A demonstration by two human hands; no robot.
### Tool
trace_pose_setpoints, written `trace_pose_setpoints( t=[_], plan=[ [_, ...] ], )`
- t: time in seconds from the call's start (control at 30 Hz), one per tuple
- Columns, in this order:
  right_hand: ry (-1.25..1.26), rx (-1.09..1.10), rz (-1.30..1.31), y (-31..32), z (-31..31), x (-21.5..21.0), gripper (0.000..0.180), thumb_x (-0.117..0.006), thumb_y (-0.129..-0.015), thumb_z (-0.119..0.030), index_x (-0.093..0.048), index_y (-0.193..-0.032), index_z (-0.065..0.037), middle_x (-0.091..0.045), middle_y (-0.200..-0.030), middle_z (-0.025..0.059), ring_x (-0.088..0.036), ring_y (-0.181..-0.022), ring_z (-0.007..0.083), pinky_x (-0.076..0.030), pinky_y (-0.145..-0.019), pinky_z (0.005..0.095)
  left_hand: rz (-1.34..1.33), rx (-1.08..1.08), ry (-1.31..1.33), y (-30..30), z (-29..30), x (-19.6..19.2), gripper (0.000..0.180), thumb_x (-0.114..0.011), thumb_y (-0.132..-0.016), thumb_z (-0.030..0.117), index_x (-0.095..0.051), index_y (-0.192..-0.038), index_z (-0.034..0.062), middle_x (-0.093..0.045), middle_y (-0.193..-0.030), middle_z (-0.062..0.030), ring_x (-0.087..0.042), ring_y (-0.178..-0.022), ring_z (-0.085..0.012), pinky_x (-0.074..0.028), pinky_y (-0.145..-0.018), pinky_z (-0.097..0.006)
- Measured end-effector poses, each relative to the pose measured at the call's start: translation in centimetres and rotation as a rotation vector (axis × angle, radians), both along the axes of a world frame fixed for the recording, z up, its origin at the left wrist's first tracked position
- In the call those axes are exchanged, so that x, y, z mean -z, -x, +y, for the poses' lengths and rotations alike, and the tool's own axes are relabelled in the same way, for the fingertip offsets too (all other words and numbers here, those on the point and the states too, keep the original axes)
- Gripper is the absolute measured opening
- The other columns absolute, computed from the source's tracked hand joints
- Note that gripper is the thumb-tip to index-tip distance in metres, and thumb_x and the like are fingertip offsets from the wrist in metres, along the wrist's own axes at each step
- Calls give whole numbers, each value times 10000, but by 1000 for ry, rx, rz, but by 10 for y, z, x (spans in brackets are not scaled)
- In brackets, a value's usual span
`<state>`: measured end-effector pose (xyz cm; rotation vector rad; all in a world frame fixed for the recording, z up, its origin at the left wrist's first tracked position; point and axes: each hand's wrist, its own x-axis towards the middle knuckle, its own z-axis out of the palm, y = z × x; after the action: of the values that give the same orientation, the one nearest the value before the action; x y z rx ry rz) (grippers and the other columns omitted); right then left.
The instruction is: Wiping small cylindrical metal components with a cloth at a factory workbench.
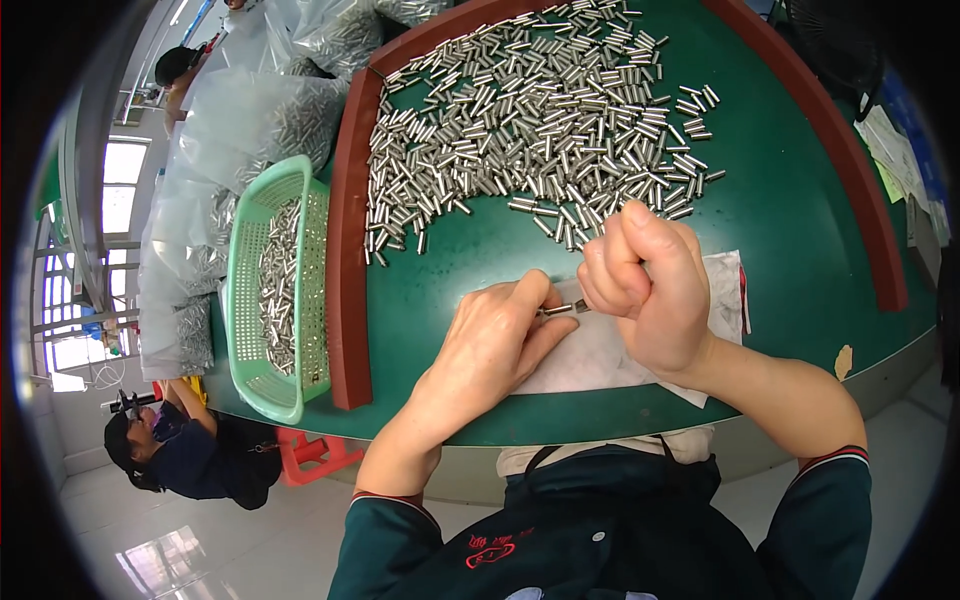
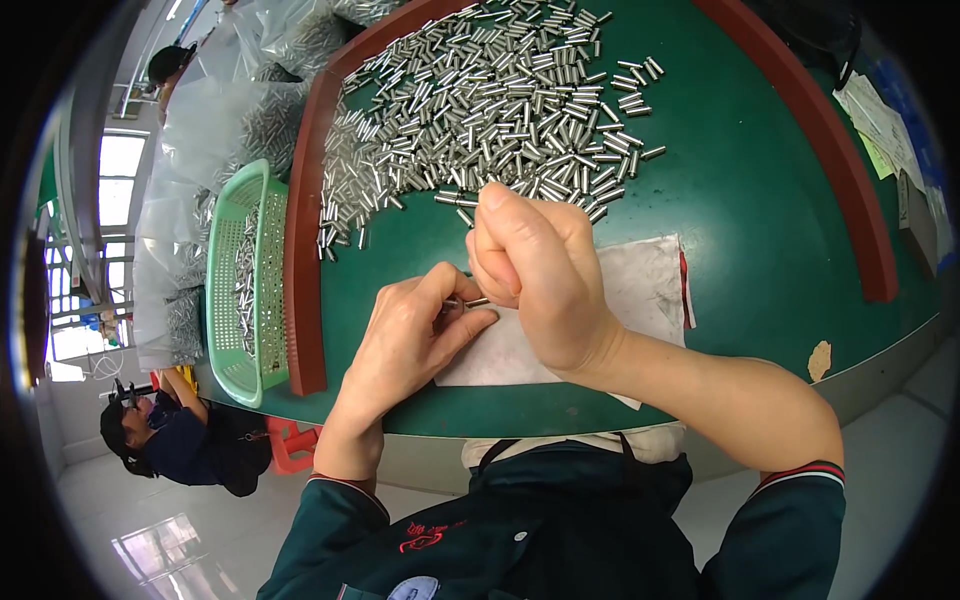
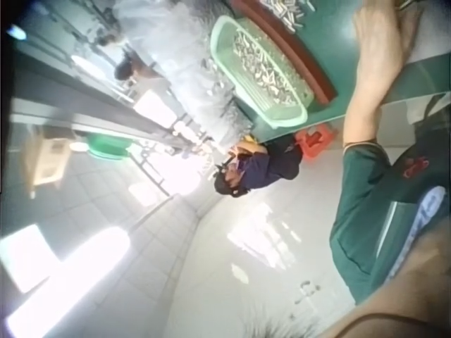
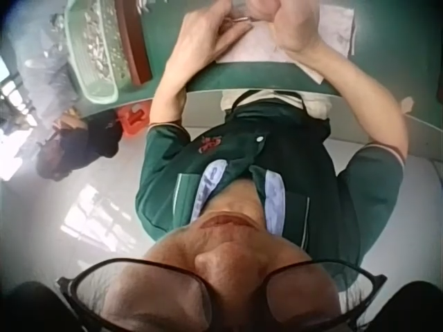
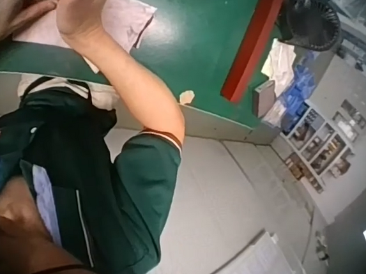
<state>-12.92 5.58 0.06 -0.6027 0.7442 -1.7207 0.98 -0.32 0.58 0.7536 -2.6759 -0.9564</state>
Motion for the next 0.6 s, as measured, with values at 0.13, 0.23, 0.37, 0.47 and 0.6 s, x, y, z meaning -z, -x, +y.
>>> trace_pose_setpoints(
  t=[0.13, 0.23, 0.37, 0.47, 0.6],
  plan=[
    [-35, 10, -12, 1, -1, 0, 440, -294, -892, -259, -266, -478, -114, -238, -404, -18, -162, -370, 76, -156, -368, 242, -128, -100, -277, 0, -5, -12, 144, -589, -760, 91, -475, -781, 6, -526, -592, -104, -517, -526, -224, -387, -467, -329],
    [-15, -10, -30, 3, 0, 4, 428, -288, -895, -253, -268, -491, -115, -239, -404, -19, -159, -364, 73, -152, -364, 238, 375, -132, -933, -9, -22, -1, 98, -555, -819, 114, -497, -825, 34, -549, -766, -44, -456, -593, -77, -364, -503, -233],
    [7, -27, -84, 4, 1, 7, 421, -324, -888, -244, -258, -499, -98, -251, -417, -13, -180, -386, 68, -161, -376, 229, 609, -119, -1416, -14, -33, 8, 132, -534, -838, 181, -523, -882, 58, -456, -680, -4, -328, -545, -57, -288, -506, -187],
    [23, -42, -104, 4, 0, 6, 421, -321, -890, -243, -260, -499, -98, -253, -416, -12, -178, -380, 68, -159, -371, 231, 657, -141, -1548, -13, -34, 12, 121, -530, -837, 172, -517, -870, 57, -459, -703, -8, -345, -576, -63, -292, -515, -190],
    [23, -35, -99, 6, 0, 7, 417, -315, -893, -237, -270, -503, -95, -257, -417, -11, -182, -375, 67, -158, -368, 229, 654, -178, -1572, -8, -35, 14, 118, -517, -843, 175, -482, -829, 63, -384, -680, 1, -313, -570, -67, -275, -512, -184]
  ],
)
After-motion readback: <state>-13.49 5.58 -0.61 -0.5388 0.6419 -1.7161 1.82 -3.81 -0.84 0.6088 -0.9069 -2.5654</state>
